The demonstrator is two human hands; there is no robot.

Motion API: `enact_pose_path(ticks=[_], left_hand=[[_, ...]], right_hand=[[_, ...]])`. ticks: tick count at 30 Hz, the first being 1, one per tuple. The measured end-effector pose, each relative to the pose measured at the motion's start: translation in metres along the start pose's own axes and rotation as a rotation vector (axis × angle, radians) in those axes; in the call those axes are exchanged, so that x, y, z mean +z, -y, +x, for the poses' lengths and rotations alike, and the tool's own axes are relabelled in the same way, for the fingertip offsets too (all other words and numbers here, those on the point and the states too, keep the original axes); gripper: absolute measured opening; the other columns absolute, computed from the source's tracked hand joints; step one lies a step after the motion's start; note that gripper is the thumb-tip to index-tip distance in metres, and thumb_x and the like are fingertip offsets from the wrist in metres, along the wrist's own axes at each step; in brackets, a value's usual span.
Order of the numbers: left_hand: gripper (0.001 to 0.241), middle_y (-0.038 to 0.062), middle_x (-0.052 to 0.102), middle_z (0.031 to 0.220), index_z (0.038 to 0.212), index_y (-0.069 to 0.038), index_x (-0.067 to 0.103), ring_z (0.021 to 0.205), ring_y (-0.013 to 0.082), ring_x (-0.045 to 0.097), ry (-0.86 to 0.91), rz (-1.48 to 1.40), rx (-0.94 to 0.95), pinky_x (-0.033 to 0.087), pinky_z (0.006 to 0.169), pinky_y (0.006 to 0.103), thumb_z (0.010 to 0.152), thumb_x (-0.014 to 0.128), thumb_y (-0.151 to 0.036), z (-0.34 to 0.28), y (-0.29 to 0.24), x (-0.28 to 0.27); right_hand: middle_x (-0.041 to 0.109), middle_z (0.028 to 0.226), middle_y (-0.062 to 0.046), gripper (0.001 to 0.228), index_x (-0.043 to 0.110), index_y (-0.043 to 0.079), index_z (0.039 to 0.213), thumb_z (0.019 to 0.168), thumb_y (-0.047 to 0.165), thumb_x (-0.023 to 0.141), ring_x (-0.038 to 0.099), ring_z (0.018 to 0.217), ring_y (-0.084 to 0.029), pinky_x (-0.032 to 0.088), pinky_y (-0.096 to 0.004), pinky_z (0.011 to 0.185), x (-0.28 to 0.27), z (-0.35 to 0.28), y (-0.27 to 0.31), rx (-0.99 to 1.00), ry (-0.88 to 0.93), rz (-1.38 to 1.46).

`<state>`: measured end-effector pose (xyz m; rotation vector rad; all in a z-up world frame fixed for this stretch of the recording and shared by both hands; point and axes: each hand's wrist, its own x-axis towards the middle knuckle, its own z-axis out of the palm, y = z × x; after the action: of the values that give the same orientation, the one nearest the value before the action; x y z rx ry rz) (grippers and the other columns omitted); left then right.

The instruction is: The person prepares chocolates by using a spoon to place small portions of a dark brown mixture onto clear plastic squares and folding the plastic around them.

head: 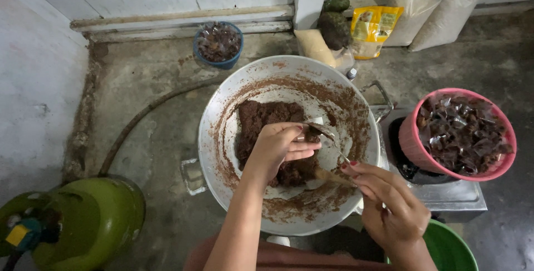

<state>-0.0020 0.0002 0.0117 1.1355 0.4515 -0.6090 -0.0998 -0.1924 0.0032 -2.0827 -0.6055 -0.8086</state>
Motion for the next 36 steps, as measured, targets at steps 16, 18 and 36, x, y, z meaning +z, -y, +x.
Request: enact_pose_path(ticks=[16,18,36], left_hand=[[0.042,0.033,0.069,0.12,0.135,0.012,0.059,0.101,0.0399,0.074,0.003,-0.005,-0.026,0.063,0.093,0.0444,0.1,0.051,-0.009,-0.001,-0.001,-0.002],[0.036,0.033,0.071,0.12,0.13,0.011,0.063,0.1,0.0382,0.074,0.028,-0.017,-0.035,0.063,0.091,0.0447,0.102,0.05,-0.007,0.002,0.0,-0.006],[0.049,0.015,0.064,0.075,0.128,0.022,0.06,0.089,0.0418,0.078,0.008,-0.235,0.31,0.067,0.065,0.0313,0.094,0.064,-0.014,-0.088,0.043,-0.059]], right_hand=[[0.074,0.093,-0.025,0.022,0.062,-0.008,0.091,0.103,0.004,0.048,0.077,0.087,-0.032,0.066,-0.038,0.083,0.0,0.002,0.008,0.02,-0.12,-0.022],[0.076,0.103,-0.019,0.013,0.066,-0.002,0.095,0.098,0.006,0.057,0.078,0.093,-0.026,0.064,-0.033,0.09,-0.003,0.001,0.007,-0.011,-0.008,-0.045],[0.073,0.088,-0.02,0.025,0.063,-0.009,0.088,0.105,-0.002,0.046,0.075,0.085,-0.034,0.063,-0.04,0.081,-0.017,0.039,0.111,-0.02,-0.082,0.077]])
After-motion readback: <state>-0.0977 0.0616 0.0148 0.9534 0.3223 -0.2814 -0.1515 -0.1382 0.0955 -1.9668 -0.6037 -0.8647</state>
